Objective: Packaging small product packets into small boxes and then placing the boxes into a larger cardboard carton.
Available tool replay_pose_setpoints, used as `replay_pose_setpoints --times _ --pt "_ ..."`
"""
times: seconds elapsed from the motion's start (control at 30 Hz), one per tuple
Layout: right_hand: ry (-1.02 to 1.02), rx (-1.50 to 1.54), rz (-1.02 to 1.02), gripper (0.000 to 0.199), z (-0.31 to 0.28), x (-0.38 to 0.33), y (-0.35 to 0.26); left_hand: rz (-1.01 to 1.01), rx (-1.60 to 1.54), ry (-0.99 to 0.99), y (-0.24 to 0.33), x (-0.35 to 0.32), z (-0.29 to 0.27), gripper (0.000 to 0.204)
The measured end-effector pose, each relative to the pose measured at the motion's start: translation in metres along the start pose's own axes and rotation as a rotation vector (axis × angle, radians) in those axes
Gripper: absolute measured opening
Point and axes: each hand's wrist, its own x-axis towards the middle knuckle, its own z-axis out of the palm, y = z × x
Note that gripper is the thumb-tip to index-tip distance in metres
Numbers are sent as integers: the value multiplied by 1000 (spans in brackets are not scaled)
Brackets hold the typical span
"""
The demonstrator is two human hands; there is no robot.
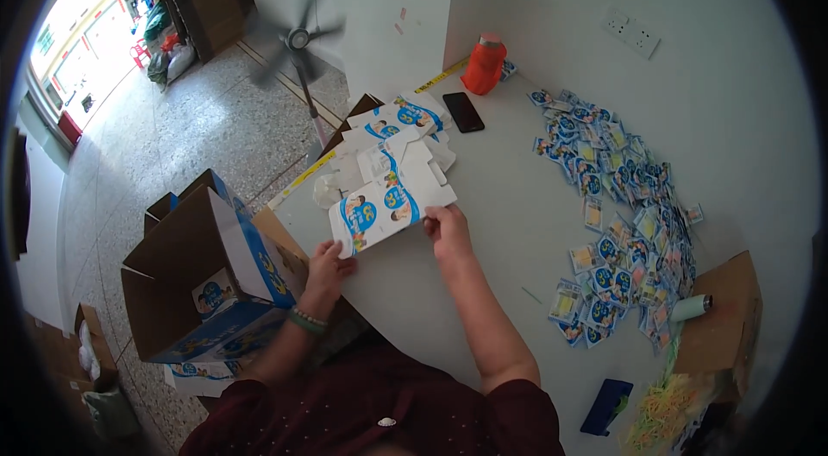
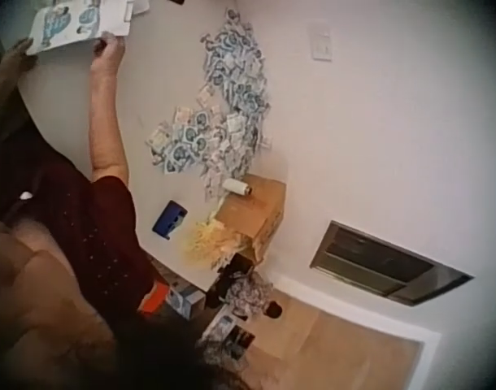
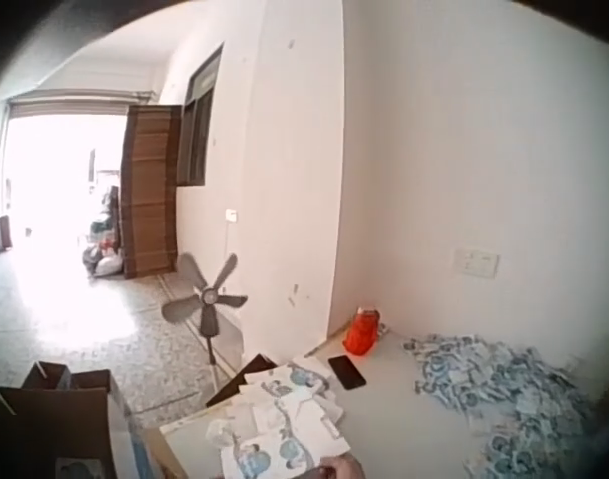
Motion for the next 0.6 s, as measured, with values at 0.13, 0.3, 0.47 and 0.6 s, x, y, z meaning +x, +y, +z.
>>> replay_pose_setpoints --times 0.13,0.3,0.47,0.6 --pt "-63 314 -104 17 -49 -54 15 -194 -465 -212 -4 -37 17 33" --pt "-157 393 -131 9 -86 -102 52 -356 -549 -751 -20 -67 61 39" --pt "-227 59 95 19 -93 -158 58 -237 -467 -587 -15 -53 98 40" --pt "-101 -384 -97 30 -149 -165 38 -311 -446 -587 -2 -41 105 35"
